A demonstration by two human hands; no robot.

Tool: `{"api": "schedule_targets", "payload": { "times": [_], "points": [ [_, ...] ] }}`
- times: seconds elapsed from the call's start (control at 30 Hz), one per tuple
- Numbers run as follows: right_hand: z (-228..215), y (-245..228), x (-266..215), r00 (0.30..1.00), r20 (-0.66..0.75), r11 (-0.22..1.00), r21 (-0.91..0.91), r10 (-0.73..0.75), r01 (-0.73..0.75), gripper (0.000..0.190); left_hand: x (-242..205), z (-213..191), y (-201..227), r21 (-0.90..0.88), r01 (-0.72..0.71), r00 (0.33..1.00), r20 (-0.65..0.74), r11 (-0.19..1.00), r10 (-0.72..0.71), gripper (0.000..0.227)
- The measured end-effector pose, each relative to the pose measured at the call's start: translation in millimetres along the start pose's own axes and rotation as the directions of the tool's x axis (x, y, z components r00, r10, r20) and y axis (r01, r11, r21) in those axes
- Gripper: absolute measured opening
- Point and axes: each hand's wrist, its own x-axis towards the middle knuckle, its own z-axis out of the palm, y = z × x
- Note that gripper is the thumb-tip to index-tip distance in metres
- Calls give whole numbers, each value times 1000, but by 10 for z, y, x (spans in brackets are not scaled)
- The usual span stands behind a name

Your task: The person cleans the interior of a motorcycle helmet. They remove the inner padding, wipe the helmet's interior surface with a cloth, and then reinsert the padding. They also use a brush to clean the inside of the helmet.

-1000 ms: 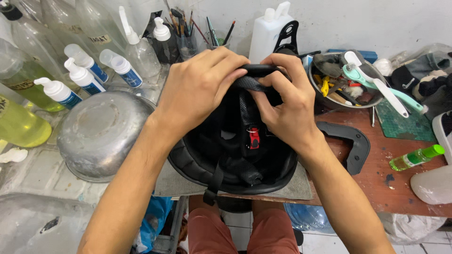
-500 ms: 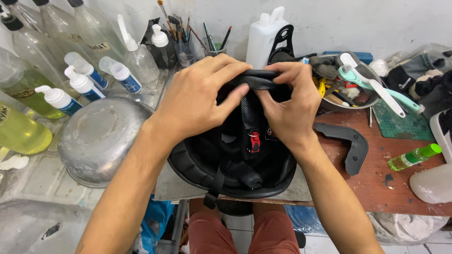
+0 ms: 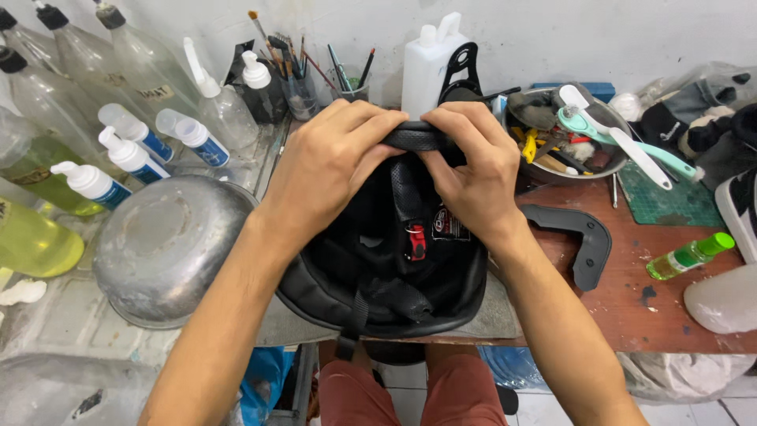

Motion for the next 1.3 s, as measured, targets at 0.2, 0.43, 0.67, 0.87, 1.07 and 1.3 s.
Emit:
{"api": "schedule_targets", "payload": {
  "times": [0.2, 0.43, 0.67, 0.87, 1.07, 1.3],
  "points": [
    [-78, -29, 36, 995, 101, 999, 51, -19, 14, 13, -59, -9, 69, 88, 18, 1000, 21, 996, -20, 29],
    [-33, -123, 1, 995, 96, 999, 23, -36, 34, 15, -103, 47, 94, 200, 19, 998, -68, 980, -6, 26],
    [-3, -42, 38, 1000, 23, 1000, -19, -6, 7, 12, -49, 57, 43, 370, 21, 996, -92, 929, 14, 19],
    [-49, -140, 110, 991, 130, 993, 119, 4, -19, 11, -122, 3, 85, 202, 68, 993, -112, 977, -46, 17],
    [93, -191, 67, 998, 60, 999, 42, -7, 5, 12, -180, -5, 48, 181, 76, 992, -113, 981, -57, 18],
    [13, -191, 54, 995, 67, 995, 65, 69, -73, 16, -129, 10, 36, 209, 76, 988, -150, 975, -44, 12]
  ]
}}
